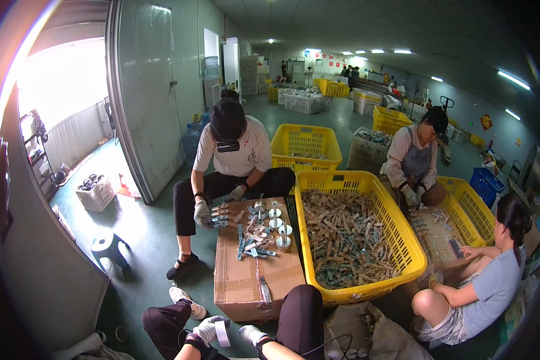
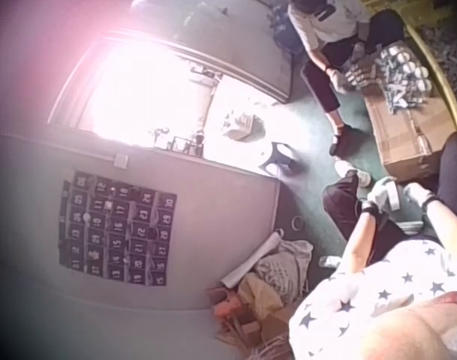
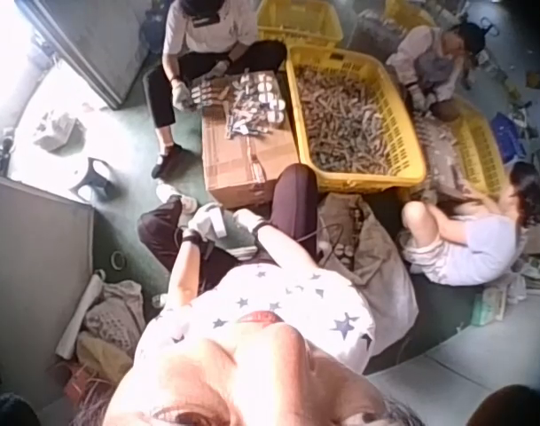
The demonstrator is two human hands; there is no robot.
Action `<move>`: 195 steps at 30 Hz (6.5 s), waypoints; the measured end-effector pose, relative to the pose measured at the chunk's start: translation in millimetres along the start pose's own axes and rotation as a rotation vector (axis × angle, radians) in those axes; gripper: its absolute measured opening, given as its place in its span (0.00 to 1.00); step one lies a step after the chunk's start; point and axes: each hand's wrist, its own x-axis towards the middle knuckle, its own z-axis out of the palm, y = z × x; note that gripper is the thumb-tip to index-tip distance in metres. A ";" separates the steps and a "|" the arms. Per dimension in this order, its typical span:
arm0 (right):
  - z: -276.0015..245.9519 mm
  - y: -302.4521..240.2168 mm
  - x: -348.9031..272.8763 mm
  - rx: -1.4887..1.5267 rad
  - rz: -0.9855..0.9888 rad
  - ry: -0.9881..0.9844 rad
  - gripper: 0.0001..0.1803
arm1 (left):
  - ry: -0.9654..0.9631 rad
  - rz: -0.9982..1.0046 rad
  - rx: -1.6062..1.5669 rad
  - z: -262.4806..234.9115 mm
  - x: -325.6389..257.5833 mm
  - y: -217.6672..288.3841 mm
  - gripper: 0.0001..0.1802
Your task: Assembling and sorting small plastic clips in a warehouse factory setting.
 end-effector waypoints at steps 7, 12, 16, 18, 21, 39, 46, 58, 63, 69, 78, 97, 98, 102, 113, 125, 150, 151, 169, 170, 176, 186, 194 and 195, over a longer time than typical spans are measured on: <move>4.9 -24.5 -19.1 -0.061 0.068 0.005 0.14 | 0.028 0.005 0.052 -3.1 -8.1 2.0 0.09; 3.6 -28.9 -29.9 0.000 0.037 0.042 0.15 | 0.030 -0.016 0.023 -0.6 -6.1 1.0 0.09; 1.3 -23.7 -24.3 -0.024 0.066 0.030 0.15 | 0.019 0.000 0.042 2.2 -7.6 2.8 0.09; 1.4 -20.9 -20.1 0.005 0.088 -0.014 0.15 | 0.017 0.001 0.028 -0.1 -5.9 1.5 0.09; 3.6 -19.4 -16.6 -0.047 0.071 0.010 0.15 | 0.013 0.002 0.014 -5.6 -3.3 -2.3 0.09; 0.0 -25.2 -33.6 -0.011 0.108 0.033 0.15 | 0.018 0.036 0.022 -1.1 -1.1 -1.6 0.09; 5.2 -24.9 -32.0 0.002 0.132 0.034 0.15 | 0.030 0.011 -0.119 -6.0 -2.0 -5.3 0.10; 5.6 -40.7 -51.1 -0.018 0.082 0.032 0.16 | 0.020 0.055 -0.019 -8.7 1.9 -13.6 0.09; 2.9 -32.1 -42.9 -0.048 0.031 0.005 0.16 | 0.045 0.032 0.034 -5.4 -0.2 -8.9 0.09; 8.1 -11.9 -17.6 -0.057 -0.065 -0.029 0.15 | 0.030 0.034 -0.030 -7.5 1.5 -11.3 0.09; 9.5 -6.0 -18.7 0.022 -0.027 -0.051 0.13 | 0.017 0.083 0.040 -6.2 -1.1 -12.8 0.11; 9.4 -19.3 -25.0 -0.187 0.003 -0.003 0.13 | 0.012 0.073 0.043 -3.1 0.1 -12.3 0.11; 9.6 -18.0 -24.9 -0.188 0.002 -0.004 0.13 | 0.014 0.073 0.042 -3.6 0.0 -14.0 0.11; 8.7 -1.7 -14.6 -0.087 -0.030 -0.006 0.13 | -0.011 0.051 0.024 1.9 -2.3 -11.7 0.12; 8.7 13.8 -2.2 0.243 0.046 -0.046 0.10 | -0.032 0.091 0.092 -2.3 3.7 -14.3 0.14; 9.1 37.4 15.5 0.318 0.103 -0.087 0.09 | -0.041 0.100 0.089 1.7 3.7 -13.3 0.13; 23.0 19.3 16.1 1.093 0.473 -0.214 0.07 | 0.002 0.078 0.076 -1.9 -3.8 -14.3 0.14; 22.1 22.0 17.9 1.150 0.493 -0.220 0.07 | -0.003 0.079 0.065 -1.4 -2.7 -14.5 0.14; 23.0 56.3 49.6 2.067 0.909 -0.338 0.16 | 0.019 0.092 0.075 0.4 -2.8 -14.4 0.10; 30.2 48.9 48.6 2.072 0.977 -0.367 0.17 | 0.038 0.099 0.097 -2.1 -6.0 -14.4 0.10; 22.7 95.2 67.8 2.266 0.903 -0.299 0.14 | 0.025 0.095 0.096 3.6 -7.0 -9.4 0.10; 25.8 107.0 79.6 1.914 0.647 -0.343 0.15 | 0.021 0.067 0.048 1.9 -7.5 -10.0 0.09; 22.3 98.4 77.7 2.355 0.889 -0.388 0.20 | 0.026 0.064 0.048 5.7 -4.9 -9.3 0.09; 28.5 87.6 73.9 2.324 0.918 -0.369 0.22 | 0.037 0.066 0.041 0.6 -6.4 -12.3 0.09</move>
